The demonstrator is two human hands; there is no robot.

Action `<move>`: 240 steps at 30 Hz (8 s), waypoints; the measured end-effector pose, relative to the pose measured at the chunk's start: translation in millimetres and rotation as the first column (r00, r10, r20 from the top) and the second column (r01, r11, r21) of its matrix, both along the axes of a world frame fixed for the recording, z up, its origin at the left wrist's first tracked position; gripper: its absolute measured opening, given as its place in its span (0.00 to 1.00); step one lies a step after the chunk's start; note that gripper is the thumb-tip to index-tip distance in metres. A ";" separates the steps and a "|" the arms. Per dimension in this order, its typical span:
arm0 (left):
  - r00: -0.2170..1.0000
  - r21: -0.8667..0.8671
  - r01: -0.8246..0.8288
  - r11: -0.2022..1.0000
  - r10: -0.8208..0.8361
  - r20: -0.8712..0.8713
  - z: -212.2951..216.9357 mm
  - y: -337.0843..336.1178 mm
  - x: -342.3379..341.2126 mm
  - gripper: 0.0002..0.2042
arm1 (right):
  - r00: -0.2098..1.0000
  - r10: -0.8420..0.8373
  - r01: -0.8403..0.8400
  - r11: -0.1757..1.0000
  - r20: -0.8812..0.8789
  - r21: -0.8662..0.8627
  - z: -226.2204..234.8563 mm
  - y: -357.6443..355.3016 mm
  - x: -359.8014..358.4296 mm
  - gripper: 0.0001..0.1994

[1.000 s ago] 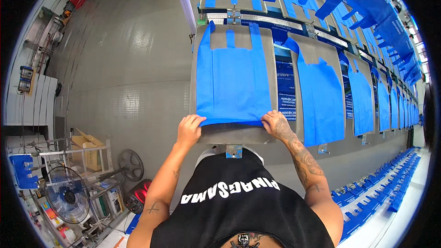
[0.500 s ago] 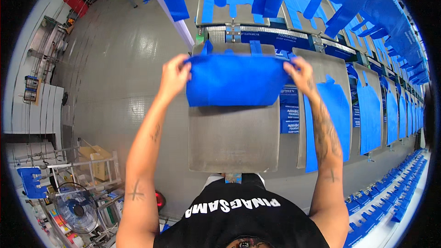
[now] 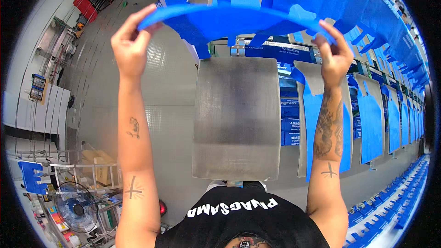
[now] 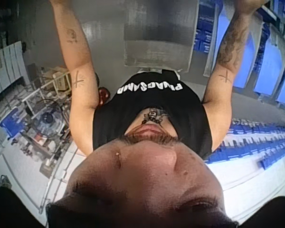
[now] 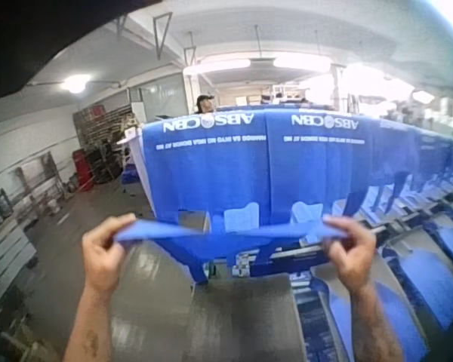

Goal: The person repeatedly picks up blue rectangular sheets and places them onto gray rectangular boards mounted on a wall rack. They smooth each sheet with both hands to ensure it adheres flatly, then move to the next board in sequence. The process is continuous and repetitive throughout the clip.

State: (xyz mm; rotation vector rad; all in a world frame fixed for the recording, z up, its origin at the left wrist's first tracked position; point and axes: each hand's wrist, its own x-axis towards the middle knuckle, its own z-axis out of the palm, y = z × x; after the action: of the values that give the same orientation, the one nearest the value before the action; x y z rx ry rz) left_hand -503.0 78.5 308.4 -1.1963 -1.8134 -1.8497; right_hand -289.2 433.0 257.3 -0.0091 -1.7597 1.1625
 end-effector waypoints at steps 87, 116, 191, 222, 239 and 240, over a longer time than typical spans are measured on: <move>0.981 -0.961 -0.147 0.235 0.159 -0.111 -348.8 -83.3 269.6 0.43 | 0.505 -0.358 -0.269 0.799 0.785 0.538 -292.7 -198.9 168.7 0.48; 0.941 -0.976 -0.194 0.103 0.299 -0.155 -365.9 -66.9 257.8 0.44 | 0.518 -0.317 -0.373 0.752 0.794 0.543 -315.4 -158.0 159.7 0.51; 0.740 -0.035 0.203 0.978 -0.130 0.660 -67.9 515.1 160.1 0.05 | 0.979 0.190 -0.185 0.658 -0.078 -0.730 -38.2 499.8 135.8 0.09; 0.314 -0.368 -0.014 0.930 0.353 0.881 -370.0 301.9 488.7 0.14 | 0.695 0.212 0.403 0.676 0.687 -0.616 -320.9 272.6 473.3 0.14; 0.485 -0.713 0.080 0.697 0.597 0.638 -370.7 259.6 552.6 0.09 | 0.547 0.043 0.434 0.839 0.836 -0.328 -343.0 241.0 547.9 0.07; 0.496 -0.738 0.087 0.669 0.614 0.614 -366.3 258.9 556.5 0.09 | 0.518 0.025 0.438 0.851 0.855 -0.290 -341.8 239.3 552.2 0.07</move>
State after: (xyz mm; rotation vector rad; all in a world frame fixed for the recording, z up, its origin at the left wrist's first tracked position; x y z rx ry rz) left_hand 53.5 337.3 -57.9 0.1184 -3.2148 -1.6327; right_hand 262.9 672.3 -84.6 -1.2842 -2.1085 1.4997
